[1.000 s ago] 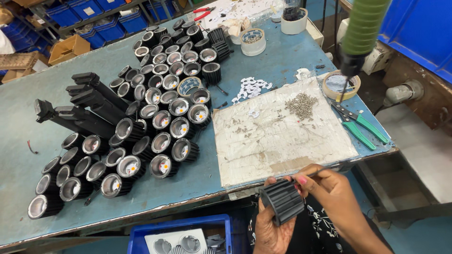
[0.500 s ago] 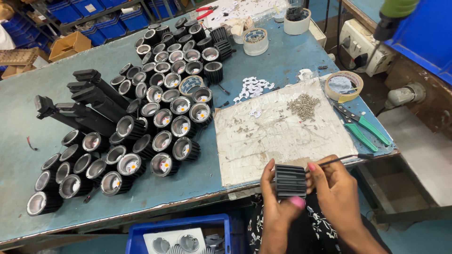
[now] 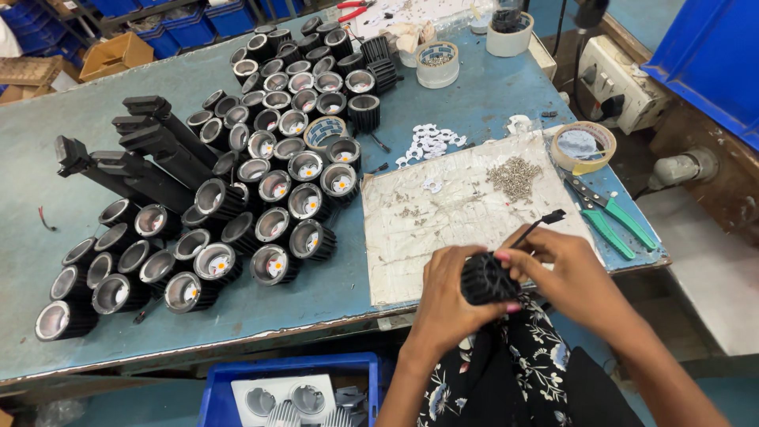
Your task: The person attaches metal components to LED light housings and secures them using a power screwdriver.
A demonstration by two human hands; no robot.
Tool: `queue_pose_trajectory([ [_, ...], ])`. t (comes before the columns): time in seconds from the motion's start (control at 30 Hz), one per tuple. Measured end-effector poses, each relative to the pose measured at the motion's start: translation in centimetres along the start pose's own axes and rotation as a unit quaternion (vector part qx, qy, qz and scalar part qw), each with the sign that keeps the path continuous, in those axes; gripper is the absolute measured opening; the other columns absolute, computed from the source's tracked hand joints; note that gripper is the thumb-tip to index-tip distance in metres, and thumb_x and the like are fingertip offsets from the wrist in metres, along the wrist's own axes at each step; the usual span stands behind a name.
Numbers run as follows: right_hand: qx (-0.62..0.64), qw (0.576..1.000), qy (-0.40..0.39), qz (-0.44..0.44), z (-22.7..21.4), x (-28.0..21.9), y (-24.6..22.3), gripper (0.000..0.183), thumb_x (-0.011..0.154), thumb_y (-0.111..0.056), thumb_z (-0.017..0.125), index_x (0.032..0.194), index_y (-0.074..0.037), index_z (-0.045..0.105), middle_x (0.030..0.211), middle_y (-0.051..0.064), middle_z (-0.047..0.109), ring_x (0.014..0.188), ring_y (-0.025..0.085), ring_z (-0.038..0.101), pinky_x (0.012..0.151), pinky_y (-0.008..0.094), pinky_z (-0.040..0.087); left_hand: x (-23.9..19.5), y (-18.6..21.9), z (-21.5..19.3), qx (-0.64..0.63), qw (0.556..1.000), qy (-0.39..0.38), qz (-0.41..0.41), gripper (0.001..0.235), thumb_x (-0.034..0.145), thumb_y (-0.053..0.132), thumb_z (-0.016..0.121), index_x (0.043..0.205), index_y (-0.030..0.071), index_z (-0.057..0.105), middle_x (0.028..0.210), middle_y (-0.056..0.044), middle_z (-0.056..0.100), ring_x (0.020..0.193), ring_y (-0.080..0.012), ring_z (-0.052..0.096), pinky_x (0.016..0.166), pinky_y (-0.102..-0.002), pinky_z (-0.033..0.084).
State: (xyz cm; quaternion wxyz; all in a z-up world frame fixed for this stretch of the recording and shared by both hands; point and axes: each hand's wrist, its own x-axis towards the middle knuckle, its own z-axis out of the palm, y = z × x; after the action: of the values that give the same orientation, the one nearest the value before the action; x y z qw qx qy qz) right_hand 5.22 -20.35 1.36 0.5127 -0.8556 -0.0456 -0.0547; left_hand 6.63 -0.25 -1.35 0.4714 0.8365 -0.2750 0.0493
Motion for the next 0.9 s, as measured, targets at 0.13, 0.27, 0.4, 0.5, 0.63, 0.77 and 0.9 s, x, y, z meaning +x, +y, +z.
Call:
queue_pose_trajectory([
  [0.13,-0.026,0.999,-0.010,-0.026,-0.3,1.9,0.8,0.021,0.090,-0.015,0.070,0.105,-0.001,0.075,0.086,0.008,0.080,0.076,0.014,0.075,0.073,0.030,0.059,1.6,-1.8,1.8,-0.009,0.999,0.046,0.010,0.079,0.067,0.037,0.093,0.132,0.006,0.059,0.126,-0.014,0.064,0.128,-0.0341,0.053,0.112,-0.046,0.039],
  [0.27,-0.077,0.995,0.019,-0.053,1.0,1.7,1.0,0.018,0.085,-0.014,0.075,0.100,-0.002,0.075,0.088,0.009,0.077,0.079,0.019,0.074,0.074,0.033,0.056,2.2,-2.9,3.3,-0.038,0.995,0.075,-0.045,0.076,0.068,0.035,0.093,0.127,0.005,0.054,0.126,-0.017,0.061,0.124,-0.0342,0.058,0.107,-0.042,0.047],
  [0.4,-0.104,0.989,0.070,-0.083,2.6,0.1,1.1,0.024,0.080,-0.011,0.076,0.103,-0.004,0.073,0.100,0.009,0.073,0.086,0.021,0.074,0.077,0.034,0.057,1.8,-3.9,4.0,-0.075,0.992,0.076,-0.070,0.081,0.071,0.028,0.091,0.135,0.006,0.046,0.128,-0.017,0.063,0.119,-0.0383,0.063,0.100,-0.044,0.052],
  [0.5,-0.146,0.966,0.126,-0.175,3.8,-1.2,1.0,0.018,0.082,-0.008,0.077,0.097,-0.002,0.070,0.104,0.009,0.072,0.100,0.027,0.070,0.088,0.038,0.054,1.5,-4.4,4.2,-0.072,0.993,0.091,-0.026,0.074,0.076,0.020,0.087,0.136,0.008,0.046,0.131,-0.017,0.064,0.120,-0.0402,0.064,0.100,-0.045,0.053],
  [0.63,-0.160,0.959,0.151,-0.178,4.7,-2.5,1.1,0.016,0.080,-0.006,0.076,0.094,-0.002,0.070,0.110,0.009,0.072,0.106,0.029,0.067,0.089,0.039,0.053,1.3,-4.7,4.5,-0.043,0.994,0.103,0.005,0.066,0.074,0.015,0.086,0.130,0.009,0.050,0.139,-0.014,0.063,0.121,-0.0391,0.065,0.098,-0.044,0.055],
  [0.77,-0.152,0.963,0.149,-0.166,4.8,-2.5,1.3,0.015,0.080,-0.007,0.077,0.093,-0.003,0.072,0.111,0.007,0.072,0.106,0.027,0.067,0.089,0.038,0.054,1.1,-4.5,4.4,-0.012,0.993,0.109,0.035,0.058,0.074,0.011,0.084,0.126,0.011,0.058,0.149,-0.014,0.057,0.125,-0.0394,0.064,0.097,-0.044,0.056],
  [0.9,-0.147,0.964,0.134,-0.174,4.3,-2.3,1.7,0.017,0.078,-0.006,0.076,0.094,-0.004,0.073,0.113,0.006,0.072,0.108,0.026,0.067,0.091,0.038,0.054,1.0,-4.2,4.2,-0.028,0.997,0.070,-0.001,0.053,0.077,0.013,0.082,0.126,0.013,0.061,0.154,-0.012,0.054,0.120,-0.0371,0.066,0.094,-0.044,0.057],
])
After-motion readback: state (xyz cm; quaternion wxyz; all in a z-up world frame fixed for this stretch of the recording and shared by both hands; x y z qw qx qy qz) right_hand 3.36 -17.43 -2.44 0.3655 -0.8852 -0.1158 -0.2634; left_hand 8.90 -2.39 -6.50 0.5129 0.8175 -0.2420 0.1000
